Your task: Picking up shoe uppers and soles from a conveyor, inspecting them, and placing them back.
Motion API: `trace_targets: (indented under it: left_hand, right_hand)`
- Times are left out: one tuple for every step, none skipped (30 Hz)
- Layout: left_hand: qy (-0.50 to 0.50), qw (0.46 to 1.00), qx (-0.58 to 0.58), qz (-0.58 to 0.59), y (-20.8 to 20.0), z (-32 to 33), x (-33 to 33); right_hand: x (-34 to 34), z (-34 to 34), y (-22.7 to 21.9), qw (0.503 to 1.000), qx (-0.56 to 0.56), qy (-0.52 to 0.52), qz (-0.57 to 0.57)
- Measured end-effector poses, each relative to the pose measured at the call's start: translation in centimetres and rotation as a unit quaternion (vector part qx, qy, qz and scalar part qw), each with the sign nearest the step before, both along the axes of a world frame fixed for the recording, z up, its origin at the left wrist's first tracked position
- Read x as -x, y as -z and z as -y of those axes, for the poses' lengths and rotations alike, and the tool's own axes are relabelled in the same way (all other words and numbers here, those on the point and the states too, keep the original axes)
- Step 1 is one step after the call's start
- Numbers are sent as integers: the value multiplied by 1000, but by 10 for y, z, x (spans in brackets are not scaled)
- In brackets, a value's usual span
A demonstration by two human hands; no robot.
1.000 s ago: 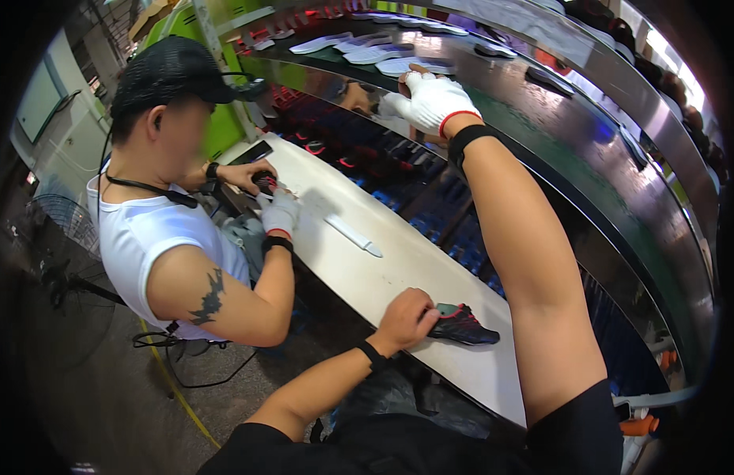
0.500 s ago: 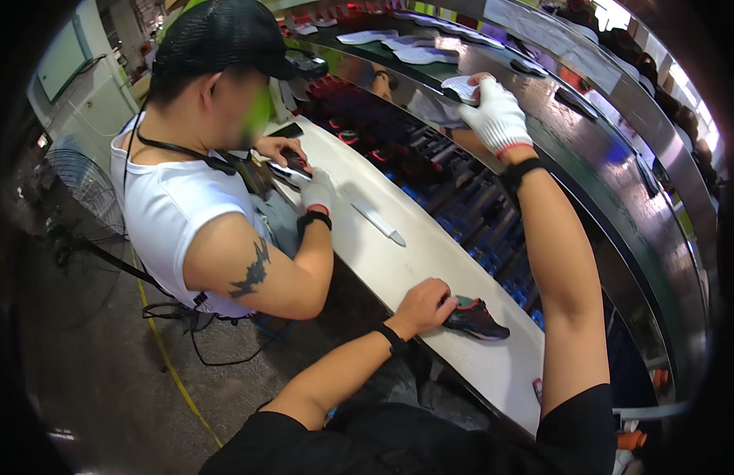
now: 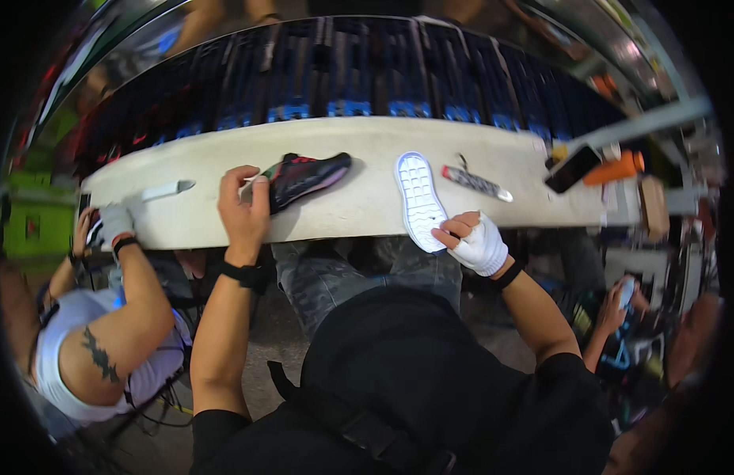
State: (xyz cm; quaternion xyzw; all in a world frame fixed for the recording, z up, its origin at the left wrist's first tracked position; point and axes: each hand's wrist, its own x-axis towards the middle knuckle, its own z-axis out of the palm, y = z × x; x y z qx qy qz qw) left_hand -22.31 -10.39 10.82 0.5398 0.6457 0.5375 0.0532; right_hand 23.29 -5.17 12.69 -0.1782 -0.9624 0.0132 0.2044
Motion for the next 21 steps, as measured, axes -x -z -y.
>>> trace_targets:
  left_hand:
    - [24, 998, -22, -61, -10, -8, -5]
    - [58, 992, 6, -110, -30, -19, -23]
    - [71, 991, 13, -114, -51, -25, -42]
    - [140, 971, 96, -170, -68, -34, -61]
    - [204, 937, 176, -224, -75, -43, -72]
    - [211, 907, 186, -313, -59, -50, -73]
    - [212, 906, 189, -315, -56, -54, -77]
    - [212, 896, 211, -327, -55, -57, -81]
    - [214, 887, 231, -339, -55, -60, -85]
    - [218, 900, 254, -278, -71, -56, -97]
    - [223, 899, 254, -278, -74, -51, -104]
    - [245, 936, 157, -200, -78, -43, -109]
    - [261, 957, 56, -117, -79, -33, -112]
    - [274, 961, 39, -23, -66, -16, -115]
    - [327, 940, -91, 47, -47, -12, -121]
    - [332, 935, -122, 22, -38, -8, -126]
    - [335, 930, -152, -4, -34, 0, -127]
    - [313, 935, -153, -66, -39, 8, -127]
    - [288, 937, -152, -128, -47, 17, -126]
    - [262, 942, -134, -164, -55, 26, -124]
    - [236, 947, -98, -196, -63, 38, -124]
  right_hand:
    - [-5, 7, 11, 1000, 0, 18, -17]
    - [-7, 11, 19, 997, -16, 53, -45]
    - [-6, 15, 25, 994, -32, 80, -74]
    - [-5, 19, 25, 993, -17, 103, -58]
    - [-6, 18, 36, 991, -9, 119, -58]
    - [-6, 16, 47, 988, -2, 127, -91]
    - [-7, 15, 52, 983, 5, 136, -123]
    - [-10, 17, 53, 983, 7, 135, -125]
    - [-12, 16, 52, 984, 25, 131, -114]
    - [-15, 18, 50, 985, 44, 131, -102]
    - [-16, 18, 48, 984, 45, 136, -102]
    - [-15, 18, 46, 982, 68, 135, -116]
    - [-13, 16, 43, 979, 91, 131, -129]
    - [-13, 16, 40, 979, 92, 130, -129]
    - [-9, 16, 36, 968, 144, 128, -161]
    - [-6, 15, 31, 953, 197, 130, -191]
    - [-3, 14, 23, 953, 199, 125, -190]
    - [-2, 14, 9, 955, 179, 126, -202]
    - [2, 12, -5, 956, 160, 124, -214]
    - [6, 10, -20, 943, 176, 107, -261]
    - [15, 13, -29, 907, 217, 87, -350]
